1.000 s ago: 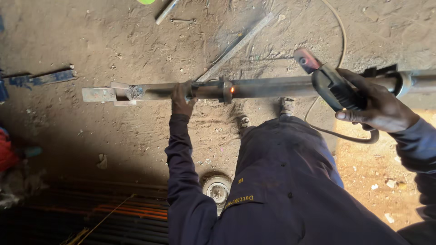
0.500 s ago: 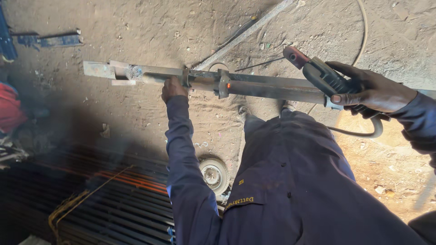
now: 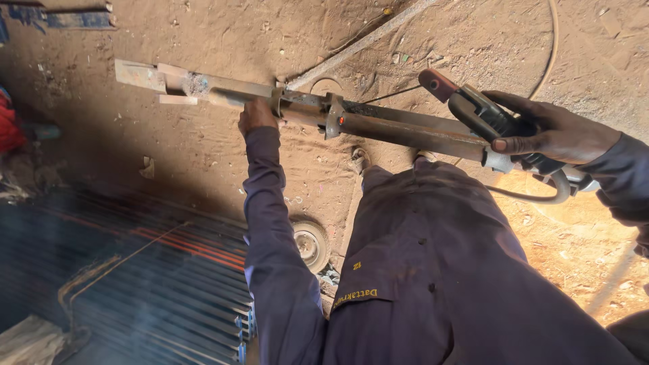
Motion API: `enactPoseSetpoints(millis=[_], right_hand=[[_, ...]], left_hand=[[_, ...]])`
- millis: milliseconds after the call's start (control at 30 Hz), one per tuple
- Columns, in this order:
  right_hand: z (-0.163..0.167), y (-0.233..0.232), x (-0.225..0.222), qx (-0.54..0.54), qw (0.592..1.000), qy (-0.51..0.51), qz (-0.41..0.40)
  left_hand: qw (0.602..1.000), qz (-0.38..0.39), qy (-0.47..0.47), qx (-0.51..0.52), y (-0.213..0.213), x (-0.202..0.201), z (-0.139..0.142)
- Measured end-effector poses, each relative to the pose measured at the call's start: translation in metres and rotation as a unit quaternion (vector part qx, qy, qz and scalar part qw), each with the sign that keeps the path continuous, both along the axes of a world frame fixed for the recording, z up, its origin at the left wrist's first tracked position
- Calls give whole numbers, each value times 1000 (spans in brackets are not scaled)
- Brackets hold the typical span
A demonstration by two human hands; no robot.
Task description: The person welds a long metal pipe using a handheld welding torch. They move along the pipe, applying welds at multiple joints and sections while holding the pipe steady with the other hand.
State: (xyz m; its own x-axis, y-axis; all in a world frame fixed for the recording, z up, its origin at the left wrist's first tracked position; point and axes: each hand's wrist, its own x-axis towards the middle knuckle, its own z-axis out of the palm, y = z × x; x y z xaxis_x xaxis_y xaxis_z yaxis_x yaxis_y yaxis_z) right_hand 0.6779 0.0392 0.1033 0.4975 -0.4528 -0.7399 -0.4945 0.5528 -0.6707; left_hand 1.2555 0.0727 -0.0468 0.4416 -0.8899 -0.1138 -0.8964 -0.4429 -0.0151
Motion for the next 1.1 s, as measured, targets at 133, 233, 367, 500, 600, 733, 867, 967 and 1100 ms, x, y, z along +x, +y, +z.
enactPoseSetpoints(millis=[133,233,367,500,600,733,867,967,1100], right_hand=[[-1,-2,8,-3,1000,17,14],[2,-5,11,-22,998,49,27],[9,-6,15,-25,999,10,23],[12,-6,19,-24,998,53,18],[16,-5,16,17,1000,25,5],[17,-3,11,-6,998,52,19],[16,-1,3,26,999,40,9],[10,0,0,8,1000,18,10],[4,0,-1,16,1000,20,9]], left_hand=[[999,20,0,43,-3,2,0],[998,24,7,65,-2,0,3],[1000,6,-17,17,0,-2,1],[999,15,-30,27,-1,-6,1],[995,48,17,92,-3,-12,14],[995,37,21,85,-4,-23,30],[995,36,0,98,-6,-26,29],[998,23,18,54,-4,-23,22],[998,34,4,61,-4,-21,16]])
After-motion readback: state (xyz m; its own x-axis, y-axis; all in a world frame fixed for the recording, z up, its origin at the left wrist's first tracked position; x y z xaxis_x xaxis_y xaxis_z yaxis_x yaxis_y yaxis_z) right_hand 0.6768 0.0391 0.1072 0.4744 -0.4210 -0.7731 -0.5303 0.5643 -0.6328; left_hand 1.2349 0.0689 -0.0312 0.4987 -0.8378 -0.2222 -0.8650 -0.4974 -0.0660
